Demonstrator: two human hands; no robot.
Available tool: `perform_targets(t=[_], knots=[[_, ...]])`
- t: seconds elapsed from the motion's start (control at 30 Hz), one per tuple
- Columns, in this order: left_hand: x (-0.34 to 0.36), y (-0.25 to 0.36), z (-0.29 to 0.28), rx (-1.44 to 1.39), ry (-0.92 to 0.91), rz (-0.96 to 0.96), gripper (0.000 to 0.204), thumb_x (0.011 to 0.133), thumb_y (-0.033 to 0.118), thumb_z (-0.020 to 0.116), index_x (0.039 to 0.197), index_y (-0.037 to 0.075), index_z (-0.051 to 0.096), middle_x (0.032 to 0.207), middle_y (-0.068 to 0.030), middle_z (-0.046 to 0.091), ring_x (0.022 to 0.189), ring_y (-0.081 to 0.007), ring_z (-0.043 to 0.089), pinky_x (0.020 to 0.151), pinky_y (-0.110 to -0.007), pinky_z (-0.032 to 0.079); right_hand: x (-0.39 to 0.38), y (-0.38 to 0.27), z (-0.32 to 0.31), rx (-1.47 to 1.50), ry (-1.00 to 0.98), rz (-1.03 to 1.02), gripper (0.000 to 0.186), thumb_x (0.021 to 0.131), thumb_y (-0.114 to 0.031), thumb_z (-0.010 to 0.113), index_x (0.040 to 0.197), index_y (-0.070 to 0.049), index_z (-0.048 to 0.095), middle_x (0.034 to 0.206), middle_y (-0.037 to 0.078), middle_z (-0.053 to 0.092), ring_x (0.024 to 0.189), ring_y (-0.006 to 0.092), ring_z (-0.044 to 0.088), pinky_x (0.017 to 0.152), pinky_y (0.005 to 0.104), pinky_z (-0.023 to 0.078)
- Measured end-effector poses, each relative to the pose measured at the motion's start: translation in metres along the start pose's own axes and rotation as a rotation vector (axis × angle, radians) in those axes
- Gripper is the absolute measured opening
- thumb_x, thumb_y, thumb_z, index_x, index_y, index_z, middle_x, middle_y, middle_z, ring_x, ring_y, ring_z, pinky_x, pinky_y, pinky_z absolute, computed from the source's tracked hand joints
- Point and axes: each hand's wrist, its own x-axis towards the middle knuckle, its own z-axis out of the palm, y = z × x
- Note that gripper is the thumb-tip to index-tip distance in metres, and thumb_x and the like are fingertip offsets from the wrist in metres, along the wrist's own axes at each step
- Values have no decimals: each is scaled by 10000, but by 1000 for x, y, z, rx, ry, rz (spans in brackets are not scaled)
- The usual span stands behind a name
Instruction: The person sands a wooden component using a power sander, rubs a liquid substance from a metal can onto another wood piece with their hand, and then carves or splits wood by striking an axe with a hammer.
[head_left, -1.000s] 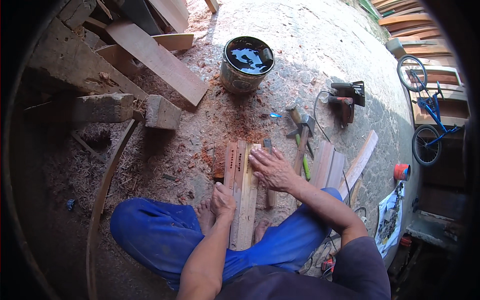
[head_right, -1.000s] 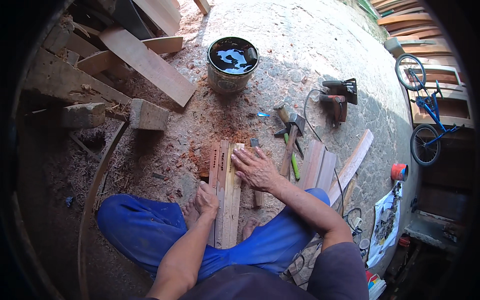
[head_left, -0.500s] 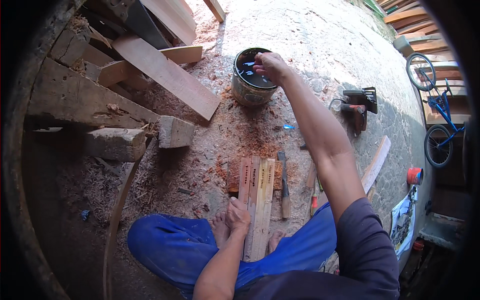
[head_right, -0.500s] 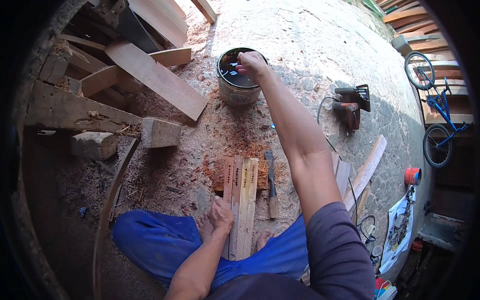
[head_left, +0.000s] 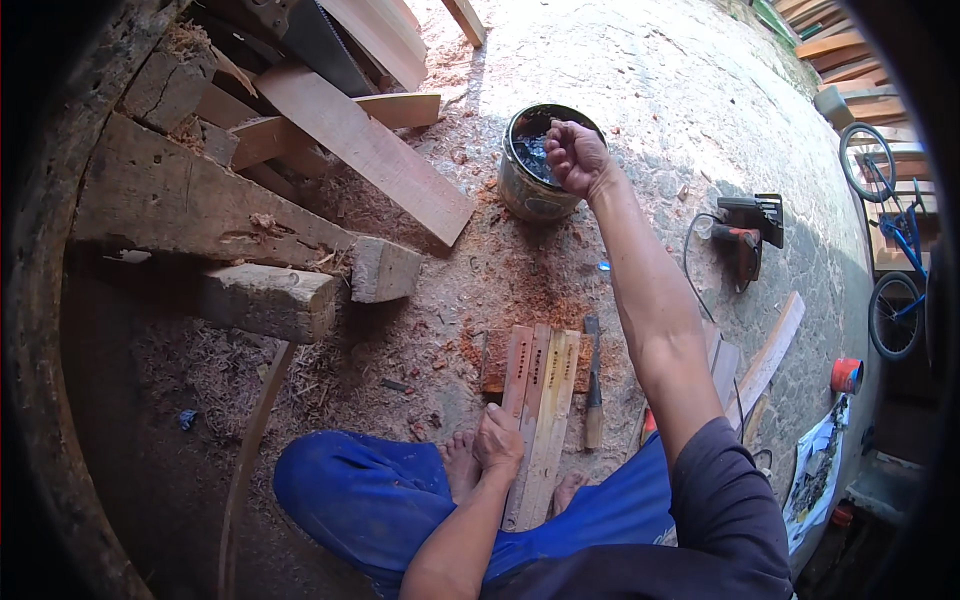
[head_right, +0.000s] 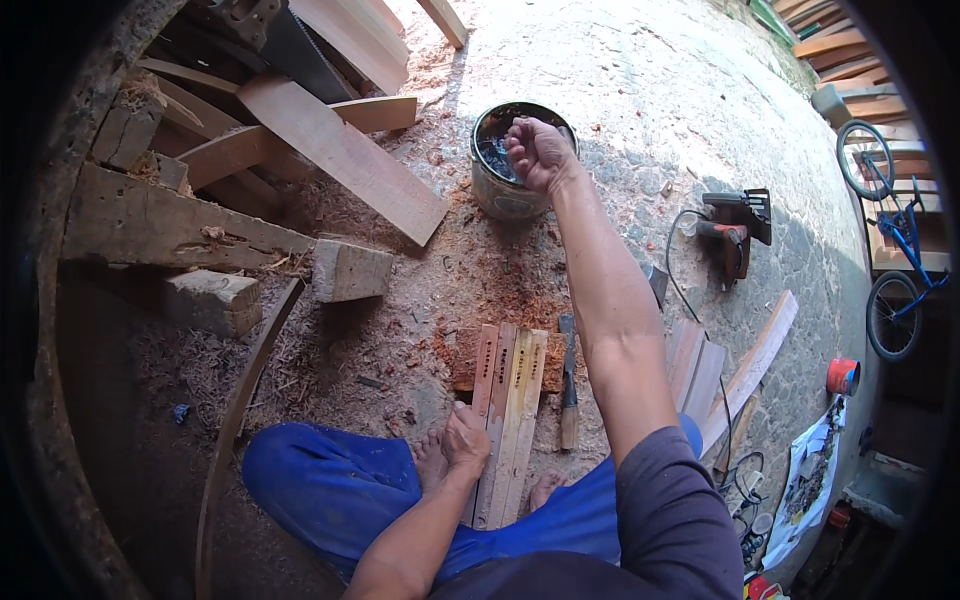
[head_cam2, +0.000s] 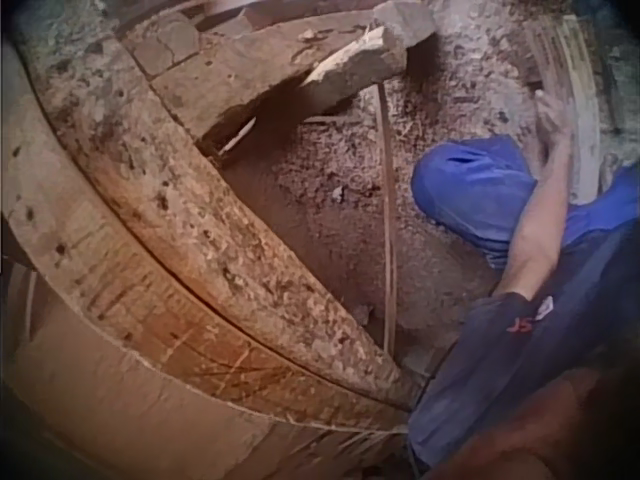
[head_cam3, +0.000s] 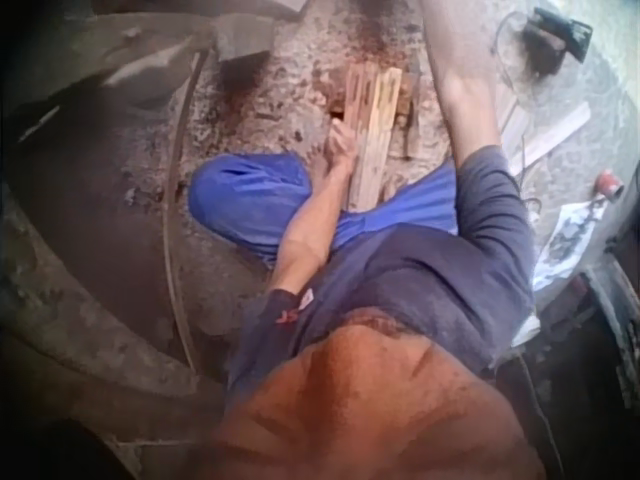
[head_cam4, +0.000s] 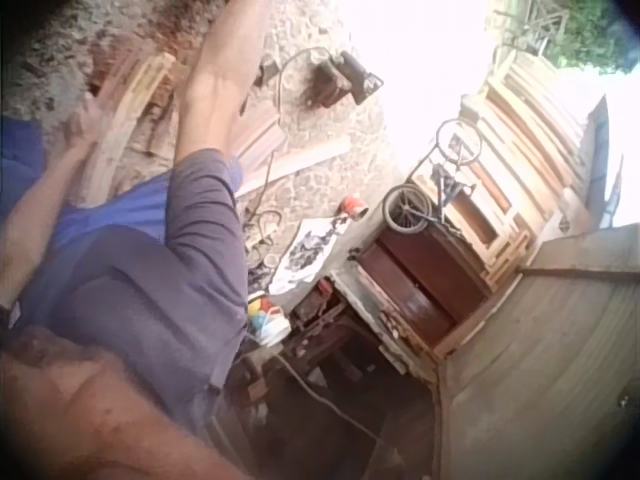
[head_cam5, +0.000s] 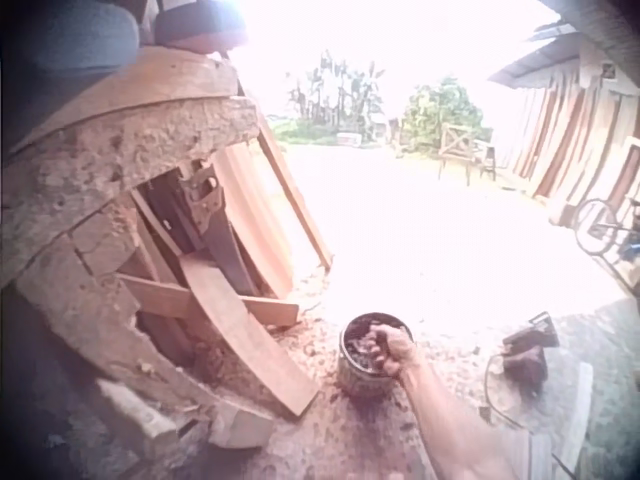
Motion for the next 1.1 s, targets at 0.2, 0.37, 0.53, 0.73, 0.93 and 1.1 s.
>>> perform_targets(t=[0.2, 0.37, 0.53, 0.73, 0.93, 1.1], knots=[[2, 5, 2, 13, -8, -8, 547, 1041, 353, 296, 958, -55, 652, 987, -343, 647, 948, -517, 612, 817, -548, 475, -115, 102, 17, -128, 77, 209, 218, 931, -213, 591, 774, -64, 565, 716, 94, 637, 542, 152, 608, 429, 237, 520], [3, 2, 4, 21, 32, 12, 578, 1043, 371, 281, 939, -54, 660, 976, -340, 652, 934, -524, 615, 817, -566, 470, -180, 169, 18, -989, 68, 210, 238, 906, -142, 506, 893, 61, 631, 806, 152, 686, 675, 216, 703, 618, 359, 581], [6, -4, 7, -1, 32, 10, 611, 1041, 387, 272, 935, -70, 664, 1002, -352, 642, 944, -529, 606, 833, -572, 457, -216, 197, 2, -1525, -43, -83, 272, 938, -231, 523, 987, 1, 657, 907, 149, 708, 761, 272, 677, 738, 421, 518], [6, -9, 13, -30, 49, 42, 559, 1044, 355, 287, 931, -52, 655, 976, -351, 647, 940, -509, 626, 817, -560, 480, -254, 245, -42, -2095, -358, -731, 446, 994, -350, 508, 1365, -106, 556, 1456, 127, 518, 1366, 239, 472, 1138, 437, 346], [6, -4, 11, 3, 11, -16, 582, 1041, 384, 286, 943, -51, 659, 1003, -352, 646, 957, -510, 625, 834, -553, 480, -224, 228, -40, -2206, -57, -636, 584, 1008, -373, 482, 1498, -65, 403, 1594, 122, 348, 1499, 251, 283, 1218, 471, 212], [5, -4, 9, 16, 37, -41, 596, 1035, 398, 283, 967, -51, 668, 994, -344, 655, 954, -511, 629, 833, -551, 482, -277, 242, -64, -2304, -675, -562, 598, 1021, -399, 420, 1532, -98, 348, 1620, 97, 300, 1512, 241, 245, 1235, 475, 179]])
